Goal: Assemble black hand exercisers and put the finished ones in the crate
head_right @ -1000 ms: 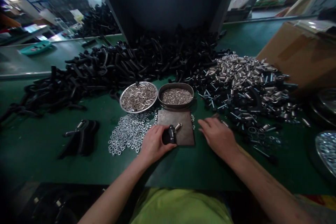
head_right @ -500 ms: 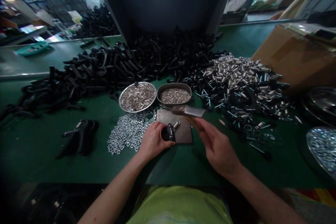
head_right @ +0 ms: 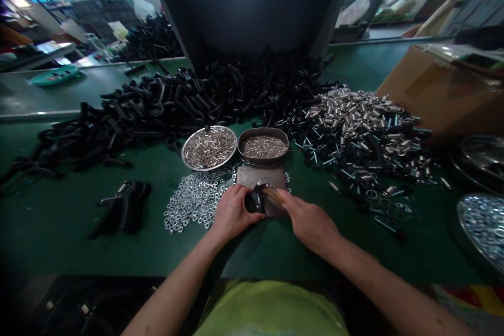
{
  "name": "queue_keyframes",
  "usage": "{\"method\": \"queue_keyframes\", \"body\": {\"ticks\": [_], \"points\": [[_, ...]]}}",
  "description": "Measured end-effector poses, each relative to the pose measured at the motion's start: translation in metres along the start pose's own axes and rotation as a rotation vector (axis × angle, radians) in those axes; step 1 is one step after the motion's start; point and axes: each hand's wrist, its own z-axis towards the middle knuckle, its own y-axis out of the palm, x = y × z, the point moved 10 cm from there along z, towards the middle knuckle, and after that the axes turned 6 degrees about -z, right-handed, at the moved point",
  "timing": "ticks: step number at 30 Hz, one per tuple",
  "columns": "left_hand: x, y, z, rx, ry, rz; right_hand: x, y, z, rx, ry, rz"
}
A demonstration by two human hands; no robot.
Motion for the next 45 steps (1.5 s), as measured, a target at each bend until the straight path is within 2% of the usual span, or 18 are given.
{"method": "queue_keyframes", "body": {"ticks": [2,5,7,9,11,14,17,19,21,24,26,29,32,35,37,39,42,45], "points": [[0.0,0.001,0.0,0.003,-0.001,-0.003,0.019,0.005,-0.004,0.02,0.058,-0.073],[-0.003,-0.003,0.0,0.026,-0.031,-0.072,0.054,-0.005,-0.021,0.119,0.159,-0.285],[-0.009,-0.012,0.0,0.082,-0.096,-0.188,0.076,-0.011,-0.033,0.141,0.232,-0.458],[-0.015,-0.02,-0.003,0.151,-0.194,-0.358,0.083,-0.016,-0.037,0.178,0.242,-0.535],[-0.018,-0.021,-0.01,0.203,-0.29,-0.538,0.07,-0.021,-0.031,0.258,0.194,-0.429],[-0.007,-0.013,-0.021,0.22,-0.333,-0.731,0.023,-0.017,-0.008,0.256,0.083,-0.023],[0.014,-0.01,-0.017,0.111,-0.167,-0.759,-0.023,-0.012,0.019,0.206,0.017,0.178],[0.007,-0.024,-0.006,0.066,-0.088,-0.683,-0.029,-0.012,0.032,0.212,0.059,0.153],[-0.035,-0.062,0.012,0.195,-0.17,-0.582,-0.021,-0.004,0.041,0.138,0.109,0.054],[-0.126,-0.136,0.038,0.5,-0.412,-0.454,-0.007,0.015,0.047,-0.03,0.113,-0.168],[-0.18,-0.167,0.052,0.616,-0.578,-0.389,-0.003,0.021,0.047,-0.075,0.108,-0.271],[-0.234,-0.18,0.064,0.659,-0.76,-0.375,-0.004,0.025,0.046,-0.068,0.102,-0.307],[-0.254,-0.176,0.064,0.665,-0.841,-0.444,-0.002,0.024,0.046,-0.03,0.103,-0.231],[-0.247,-0.178,0.055,0.704,-0.81,-0.58,0.009,0.022,0.046,-0.019,0.155,0.001],[-0.226,-0.178,0.045,0.729,-0.721,-0.694,0.01,0.016,0.046,0.01,0.172,0.203],[-0.192,-0.168,0.031,0.714,-0.611,-0.805,0.004,0.008,0.046,0.054,0.179,0.378],[-0.126,-0.123,0.005,0.543,-0.501,-0.962,-0.015,-0.004,0.043,0.098,0.209,0.575],[-0.055,-0.058,-0.02,0.222,-0.442,-1.262,-0.038,-0.019,0.038,0.182,0.193,0.696]]}}
